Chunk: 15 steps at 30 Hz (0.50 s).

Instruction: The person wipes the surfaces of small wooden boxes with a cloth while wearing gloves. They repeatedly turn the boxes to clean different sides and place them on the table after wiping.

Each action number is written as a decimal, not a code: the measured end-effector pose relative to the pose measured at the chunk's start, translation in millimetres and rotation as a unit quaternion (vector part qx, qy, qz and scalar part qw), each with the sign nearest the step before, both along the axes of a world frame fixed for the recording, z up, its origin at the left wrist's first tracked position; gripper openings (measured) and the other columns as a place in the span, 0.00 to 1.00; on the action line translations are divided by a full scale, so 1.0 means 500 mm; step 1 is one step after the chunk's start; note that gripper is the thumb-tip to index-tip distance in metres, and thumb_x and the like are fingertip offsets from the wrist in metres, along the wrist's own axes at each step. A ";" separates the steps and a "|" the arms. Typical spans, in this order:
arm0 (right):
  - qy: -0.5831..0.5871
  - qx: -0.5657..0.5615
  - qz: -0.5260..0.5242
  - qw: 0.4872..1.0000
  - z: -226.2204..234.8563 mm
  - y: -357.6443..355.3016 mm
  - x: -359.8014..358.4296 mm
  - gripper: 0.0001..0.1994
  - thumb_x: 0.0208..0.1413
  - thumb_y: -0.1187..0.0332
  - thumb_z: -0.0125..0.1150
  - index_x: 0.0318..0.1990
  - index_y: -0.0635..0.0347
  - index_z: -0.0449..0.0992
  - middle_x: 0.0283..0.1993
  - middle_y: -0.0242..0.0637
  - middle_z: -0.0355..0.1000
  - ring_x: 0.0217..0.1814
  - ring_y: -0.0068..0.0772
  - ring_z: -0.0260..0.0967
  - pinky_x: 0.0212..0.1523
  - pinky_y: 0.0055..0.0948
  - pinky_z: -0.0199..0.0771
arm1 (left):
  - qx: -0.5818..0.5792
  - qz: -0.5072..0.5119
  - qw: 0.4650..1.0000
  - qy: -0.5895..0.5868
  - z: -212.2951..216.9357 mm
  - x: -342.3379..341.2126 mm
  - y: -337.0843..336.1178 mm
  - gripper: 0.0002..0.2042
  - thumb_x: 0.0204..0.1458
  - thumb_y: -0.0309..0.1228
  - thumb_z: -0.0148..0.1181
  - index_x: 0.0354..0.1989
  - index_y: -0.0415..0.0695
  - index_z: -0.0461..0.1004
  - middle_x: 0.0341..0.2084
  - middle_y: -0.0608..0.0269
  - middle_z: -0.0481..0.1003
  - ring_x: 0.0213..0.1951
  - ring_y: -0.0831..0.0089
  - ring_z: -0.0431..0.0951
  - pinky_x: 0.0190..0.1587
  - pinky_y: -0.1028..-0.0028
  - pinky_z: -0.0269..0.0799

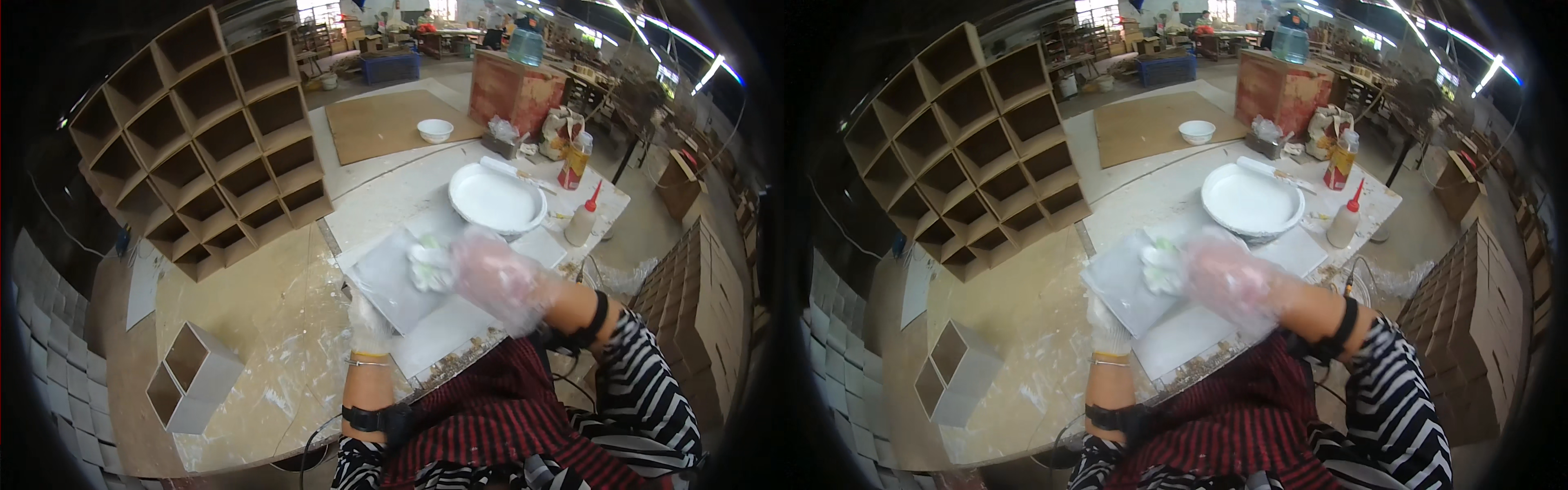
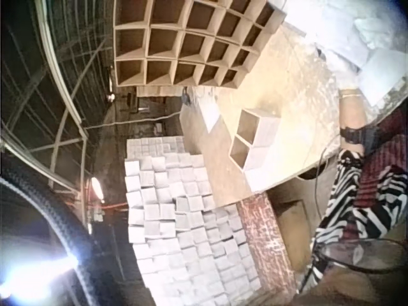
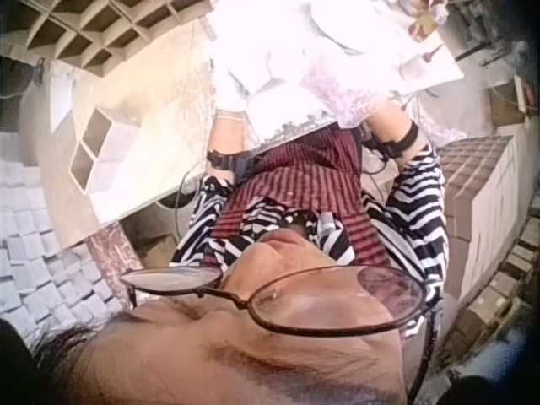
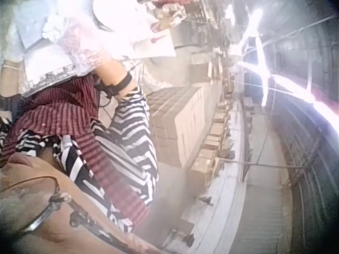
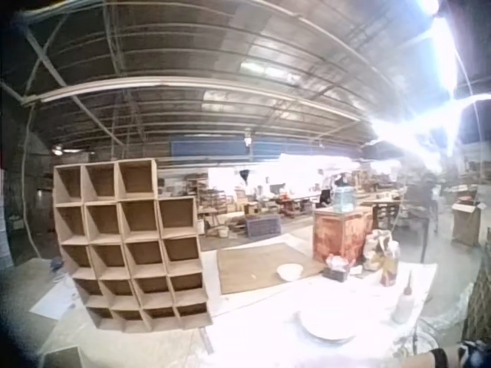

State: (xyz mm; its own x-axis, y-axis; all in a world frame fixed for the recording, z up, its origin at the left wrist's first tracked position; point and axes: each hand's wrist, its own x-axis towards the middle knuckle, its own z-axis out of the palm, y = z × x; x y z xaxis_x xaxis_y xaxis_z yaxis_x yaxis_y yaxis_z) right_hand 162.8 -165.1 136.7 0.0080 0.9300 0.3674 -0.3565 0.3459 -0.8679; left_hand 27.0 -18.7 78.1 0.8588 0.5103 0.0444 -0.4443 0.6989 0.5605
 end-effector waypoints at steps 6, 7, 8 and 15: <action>-0.250 -0.092 -0.199 0.943 0.123 0.053 -0.078 0.10 0.68 0.68 0.45 0.46 0.62 0.71 0.44 0.38 0.71 0.44 0.37 0.73 0.48 0.34 0.73 | 0.093 -0.044 0.990 -0.099 -0.023 -0.005 0.028 0.32 0.65 0.55 0.36 0.68 0.42 0.57 0.64 0.51 0.63 0.63 0.56 0.65 0.64 0.57 0.63; -0.484 -0.108 -0.215 0.841 0.144 0.036 -0.108 0.10 0.68 0.67 0.45 0.46 0.61 0.72 0.44 0.38 0.72 0.44 0.38 0.73 0.46 0.34 0.73 | 0.046 -0.096 0.980 -0.166 -0.060 0.005 0.052 0.32 0.65 0.54 0.36 0.68 0.42 0.57 0.64 0.51 0.63 0.63 0.56 0.65 0.64 0.57 0.64; -0.587 -0.115 -0.204 0.775 0.137 0.034 -0.125 0.10 0.68 0.65 0.46 0.46 0.59 0.73 0.44 0.38 0.73 0.43 0.37 0.73 0.45 0.34 0.73 | 0.003 -0.130 0.965 -0.229 -0.116 0.004 0.084 0.32 0.65 0.54 0.37 0.68 0.42 0.57 0.64 0.52 0.63 0.63 0.56 0.65 0.64 0.57 0.64; -0.446 -0.133 -0.201 0.862 0.041 0.034 -0.054 0.14 0.67 0.56 0.48 0.42 0.55 0.75 0.37 0.37 0.75 0.39 0.37 0.72 0.39 0.33 0.72 | -0.010 0.020 1.000 -0.002 -0.026 0.002 0.022 0.31 0.64 0.54 0.38 0.67 0.42 0.59 0.62 0.51 0.66 0.61 0.55 0.68 0.63 0.56 0.65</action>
